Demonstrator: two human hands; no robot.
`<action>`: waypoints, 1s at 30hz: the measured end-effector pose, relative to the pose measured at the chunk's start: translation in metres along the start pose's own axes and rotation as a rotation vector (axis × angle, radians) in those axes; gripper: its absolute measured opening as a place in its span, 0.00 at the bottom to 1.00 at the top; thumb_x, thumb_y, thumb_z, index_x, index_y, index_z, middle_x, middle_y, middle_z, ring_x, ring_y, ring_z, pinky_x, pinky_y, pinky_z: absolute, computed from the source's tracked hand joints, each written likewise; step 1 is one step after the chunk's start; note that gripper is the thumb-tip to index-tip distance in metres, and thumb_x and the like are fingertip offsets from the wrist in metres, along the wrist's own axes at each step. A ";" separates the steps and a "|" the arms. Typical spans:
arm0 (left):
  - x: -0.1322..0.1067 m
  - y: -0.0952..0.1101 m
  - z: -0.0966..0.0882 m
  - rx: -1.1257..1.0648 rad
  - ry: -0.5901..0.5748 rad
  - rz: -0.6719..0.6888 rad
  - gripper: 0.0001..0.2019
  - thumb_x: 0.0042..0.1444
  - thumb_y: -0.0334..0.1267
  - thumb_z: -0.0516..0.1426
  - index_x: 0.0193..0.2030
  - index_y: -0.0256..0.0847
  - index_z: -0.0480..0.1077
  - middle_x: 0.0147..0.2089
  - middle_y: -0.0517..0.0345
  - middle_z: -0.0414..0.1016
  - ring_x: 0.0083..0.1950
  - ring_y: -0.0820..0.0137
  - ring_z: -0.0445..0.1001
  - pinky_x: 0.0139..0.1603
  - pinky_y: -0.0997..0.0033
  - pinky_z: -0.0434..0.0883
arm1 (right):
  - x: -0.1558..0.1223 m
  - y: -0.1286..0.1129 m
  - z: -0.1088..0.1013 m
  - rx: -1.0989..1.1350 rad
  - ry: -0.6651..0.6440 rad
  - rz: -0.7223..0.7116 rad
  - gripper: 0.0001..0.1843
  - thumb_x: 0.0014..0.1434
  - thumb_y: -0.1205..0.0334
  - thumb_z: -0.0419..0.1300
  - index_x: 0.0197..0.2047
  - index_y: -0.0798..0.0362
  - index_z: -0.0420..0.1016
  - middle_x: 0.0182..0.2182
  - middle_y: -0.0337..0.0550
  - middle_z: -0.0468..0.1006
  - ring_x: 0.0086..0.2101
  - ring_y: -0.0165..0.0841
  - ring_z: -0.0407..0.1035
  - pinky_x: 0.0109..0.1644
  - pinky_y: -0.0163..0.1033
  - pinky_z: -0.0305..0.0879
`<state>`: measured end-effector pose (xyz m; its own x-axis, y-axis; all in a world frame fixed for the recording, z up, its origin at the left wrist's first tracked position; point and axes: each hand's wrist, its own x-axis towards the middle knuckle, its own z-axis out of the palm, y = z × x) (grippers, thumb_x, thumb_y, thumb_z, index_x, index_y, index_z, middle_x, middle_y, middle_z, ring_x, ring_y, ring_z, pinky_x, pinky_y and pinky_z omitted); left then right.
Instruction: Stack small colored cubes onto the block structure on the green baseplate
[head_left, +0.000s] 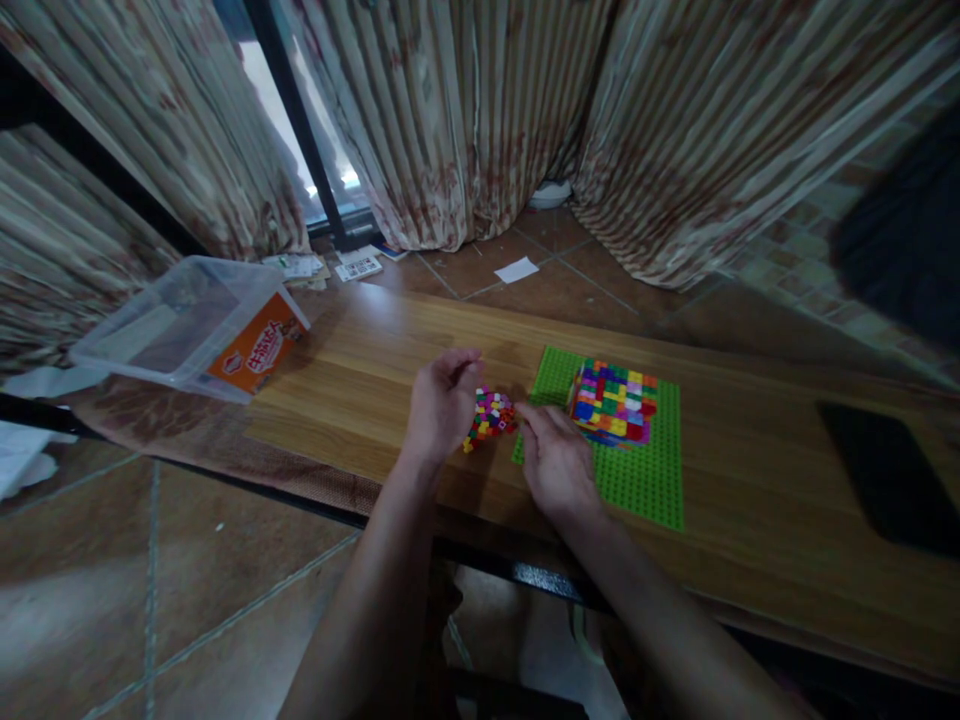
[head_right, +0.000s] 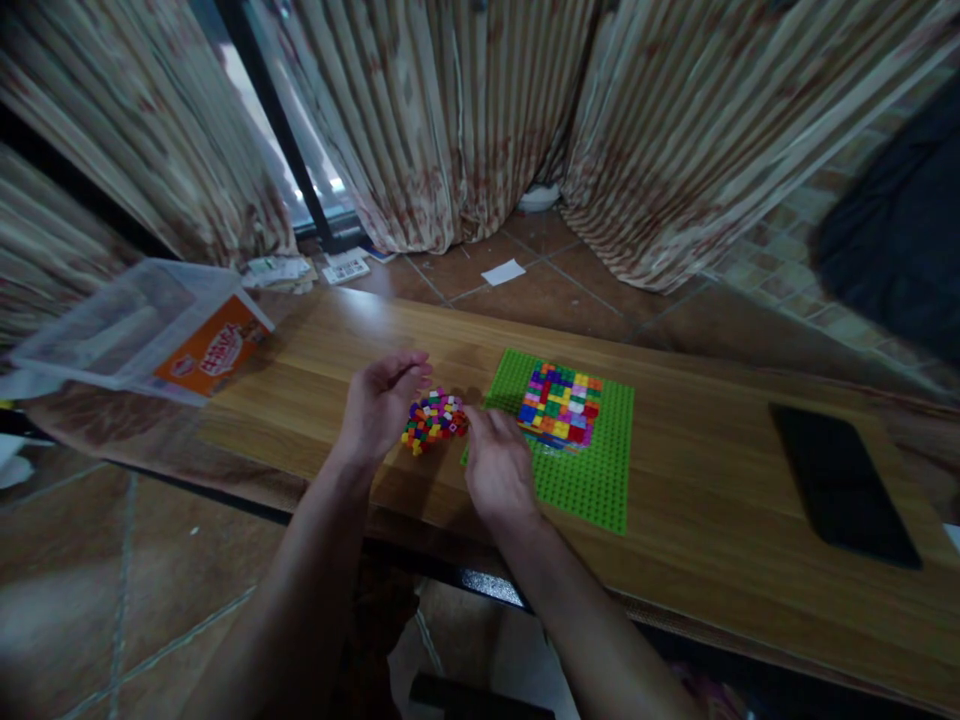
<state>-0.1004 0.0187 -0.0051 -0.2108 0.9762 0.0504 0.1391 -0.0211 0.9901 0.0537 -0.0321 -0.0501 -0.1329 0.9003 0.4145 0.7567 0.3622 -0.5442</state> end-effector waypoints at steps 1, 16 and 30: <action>0.000 0.000 0.000 0.009 -0.004 0.004 0.12 0.55 0.36 0.58 0.43 0.36 0.78 0.38 0.53 0.81 0.38 0.68 0.78 0.41 0.70 0.74 | 0.002 0.000 0.003 -0.009 -0.012 0.002 0.20 0.67 0.69 0.48 0.53 0.52 0.78 0.38 0.50 0.78 0.40 0.43 0.72 0.48 0.48 0.70; -0.001 -0.002 -0.003 0.075 -0.025 0.016 0.13 0.55 0.36 0.59 0.44 0.35 0.79 0.40 0.51 0.83 0.41 0.67 0.79 0.43 0.71 0.74 | 0.007 -0.007 0.004 0.025 0.001 -0.017 0.14 0.68 0.68 0.51 0.43 0.50 0.79 0.37 0.47 0.78 0.40 0.40 0.73 0.48 0.45 0.70; -0.001 -0.004 0.000 0.079 -0.040 0.033 0.12 0.55 0.39 0.60 0.42 0.36 0.79 0.38 0.53 0.82 0.41 0.66 0.79 0.43 0.70 0.73 | 0.000 0.003 -0.091 0.477 0.364 0.206 0.06 0.61 0.63 0.65 0.38 0.45 0.84 0.42 0.41 0.80 0.44 0.36 0.75 0.49 0.44 0.73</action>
<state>-0.1003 0.0178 -0.0096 -0.1658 0.9832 0.0762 0.2220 -0.0381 0.9743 0.1139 -0.0533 0.0142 0.2748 0.8539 0.4420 0.3640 0.3331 -0.8698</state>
